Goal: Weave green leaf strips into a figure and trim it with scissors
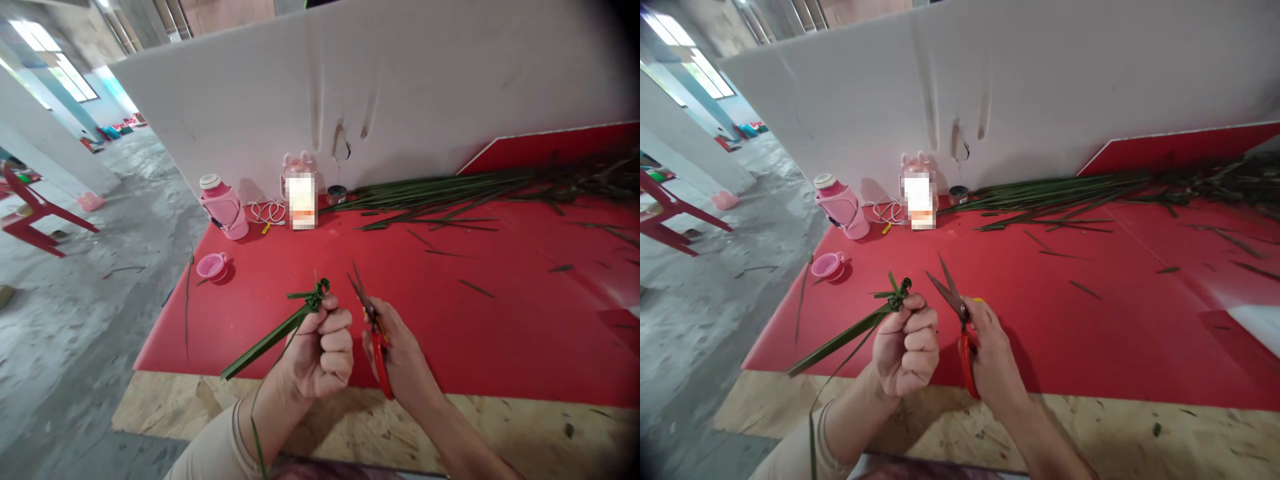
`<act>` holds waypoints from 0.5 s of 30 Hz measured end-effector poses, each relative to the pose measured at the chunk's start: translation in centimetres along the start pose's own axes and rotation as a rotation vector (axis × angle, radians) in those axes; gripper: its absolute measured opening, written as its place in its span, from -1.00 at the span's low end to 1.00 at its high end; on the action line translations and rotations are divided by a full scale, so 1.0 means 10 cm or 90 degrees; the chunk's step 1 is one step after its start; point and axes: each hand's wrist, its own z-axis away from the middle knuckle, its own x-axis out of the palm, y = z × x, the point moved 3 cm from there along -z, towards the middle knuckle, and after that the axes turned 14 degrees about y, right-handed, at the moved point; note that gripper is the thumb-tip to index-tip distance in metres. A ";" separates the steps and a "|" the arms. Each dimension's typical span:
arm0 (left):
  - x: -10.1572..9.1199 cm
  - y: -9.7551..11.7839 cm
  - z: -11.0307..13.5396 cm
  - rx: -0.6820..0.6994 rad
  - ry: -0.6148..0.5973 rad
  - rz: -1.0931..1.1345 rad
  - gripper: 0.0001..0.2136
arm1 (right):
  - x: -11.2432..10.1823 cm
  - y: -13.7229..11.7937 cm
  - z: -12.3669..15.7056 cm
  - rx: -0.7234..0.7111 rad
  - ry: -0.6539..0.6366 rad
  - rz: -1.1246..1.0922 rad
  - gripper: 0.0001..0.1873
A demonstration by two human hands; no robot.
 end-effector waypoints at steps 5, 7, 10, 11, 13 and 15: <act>0.03 0.03 -0.05 0.001 -0.008 0.004 -0.81 | -0.01 -0.20 0.07 0.001 -0.044 -0.007 -0.53; 0.00 0.05 -0.08 0.005 -0.022 0.018 -0.79 | -0.03 -0.24 0.10 0.014 -0.039 -0.006 -0.54; -0.07 0.16 -0.14 0.027 -0.043 -0.022 -0.75 | -0.13 -0.24 0.08 0.040 -0.087 -0.006 -0.67; -0.10 0.23 -0.16 0.038 -0.050 -0.062 -0.74 | -0.20 -0.22 0.05 0.049 -0.118 0.006 -0.70; -0.17 0.43 -0.19 0.089 -0.012 -0.142 -0.75 | -0.39 -0.18 -0.03 0.024 -0.154 0.055 -0.71; -0.21 0.64 -0.18 0.125 -0.013 -0.175 -0.75 | -0.62 -0.15 -0.13 -0.002 -0.160 0.124 -0.68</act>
